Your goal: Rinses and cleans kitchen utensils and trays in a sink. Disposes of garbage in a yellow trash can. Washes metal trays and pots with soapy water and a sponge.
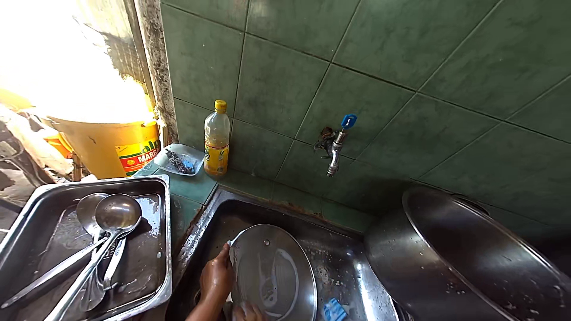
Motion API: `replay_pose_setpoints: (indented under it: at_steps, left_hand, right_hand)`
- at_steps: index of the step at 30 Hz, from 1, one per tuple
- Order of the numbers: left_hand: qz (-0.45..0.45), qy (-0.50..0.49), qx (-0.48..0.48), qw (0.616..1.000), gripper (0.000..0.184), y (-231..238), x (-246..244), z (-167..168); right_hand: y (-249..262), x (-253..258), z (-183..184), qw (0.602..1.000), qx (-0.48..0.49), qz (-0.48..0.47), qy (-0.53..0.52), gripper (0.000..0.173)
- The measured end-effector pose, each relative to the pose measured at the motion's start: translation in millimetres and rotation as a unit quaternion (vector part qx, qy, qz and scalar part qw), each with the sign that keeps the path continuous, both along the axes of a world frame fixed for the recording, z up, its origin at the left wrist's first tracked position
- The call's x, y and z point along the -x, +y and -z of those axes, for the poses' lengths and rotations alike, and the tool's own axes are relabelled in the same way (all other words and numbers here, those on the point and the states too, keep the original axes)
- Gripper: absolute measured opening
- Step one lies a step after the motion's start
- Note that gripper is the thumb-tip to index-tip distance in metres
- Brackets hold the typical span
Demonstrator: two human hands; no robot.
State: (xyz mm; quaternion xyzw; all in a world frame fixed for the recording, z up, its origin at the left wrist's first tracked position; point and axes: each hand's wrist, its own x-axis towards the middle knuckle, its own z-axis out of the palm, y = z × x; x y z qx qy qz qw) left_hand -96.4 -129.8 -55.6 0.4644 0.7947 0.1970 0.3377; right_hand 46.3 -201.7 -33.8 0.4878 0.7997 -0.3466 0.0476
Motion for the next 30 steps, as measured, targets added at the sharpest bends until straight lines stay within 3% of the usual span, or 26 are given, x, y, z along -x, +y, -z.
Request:
replay_pose_setpoints:
  at_steps: [3, 6, 9, 11, 13, 15, 18, 21, 24, 26, 28, 29, 30]
  left_hand:
    - [-0.011, -0.084, 0.012, 0.996, 0.049, 1.4, 12.4, 1.6]
    - [0.009, -0.118, -0.047, 0.992, 0.049, -2.3, 15.9, -24.5]
    - [0.147, -0.067, -0.151, 0.975, 0.085, -2.7, 24.2, -62.5]
    - [0.212, -0.066, -0.299, 0.928, 0.084, 3.4, 24.9, -72.2]
    - [0.224, -0.097, -0.372, 0.896, 0.071, 9.3, 16.3, -79.6]
    - [0.197, -0.106, -0.362, 0.905, 0.063, 9.3, -0.5, -84.8]
    - [0.089, -0.102, -0.286, 0.949, 0.059, 10.7, -33.0, -108.6]
    - [0.046, -0.089, -0.191, 0.976, 0.063, 27.1, -58.2, -135.1]
    - [0.034, -0.029, -0.208, 0.977, 0.064, 35.4, -72.3, -139.9]
    - [0.016, 0.009, -0.231, 0.973, 0.063, 33.3, -68.4, -132.1]
    - [-0.009, 0.034, -0.242, 0.970, 0.062, 31.7, -60.7, -125.4]
    - [-0.017, 0.039, -0.236, 0.971, 0.061, 31.1, -58.5, -125.2]
    - [-0.018, 0.046, -0.230, 0.972, 0.060, 32.8, -57.9, -127.0]
  right_hand:
    - [14.4, 18.5, -24.6, 0.995, -0.026, -0.049, -0.083, 0.039]
    - [31.8, 1.2, -68.3, 0.994, -0.018, -0.068, -0.089, 0.039]
    - [67.8, -46.8, -116.0, 0.994, -0.054, -0.059, 0.074, 0.036]
    - [97.3, -81.0, -141.5, 0.975, -0.053, -0.041, 0.210, 0.036]
    - [120.8, -107.7, -155.7, 0.962, -0.043, -0.005, 0.270, 0.034]
    - [132.4, -126.8, -158.0, 0.949, -0.093, 0.082, 0.291, 0.035]
    - [128.7, -120.5, -144.7, 0.869, -0.266, 0.239, 0.340, 0.029]
    - [104.6, -74.7, -120.1, 0.827, -0.422, 0.207, 0.309, 0.027]
    - [113.5, -55.8, -92.5, 0.783, -0.563, 0.174, 0.200, 0.030]
    - [135.6, -76.4, -88.2, 0.812, -0.505, 0.255, 0.144, 0.032]
    - [156.6, -99.2, -88.9, 0.849, -0.363, 0.348, 0.165, 0.036]
    - [159.7, -101.4, -87.3, 0.851, -0.336, 0.357, 0.188, 0.037]
    - [156.9, -94.1, -87.5, 0.844, -0.367, 0.332, 0.206, 0.036]
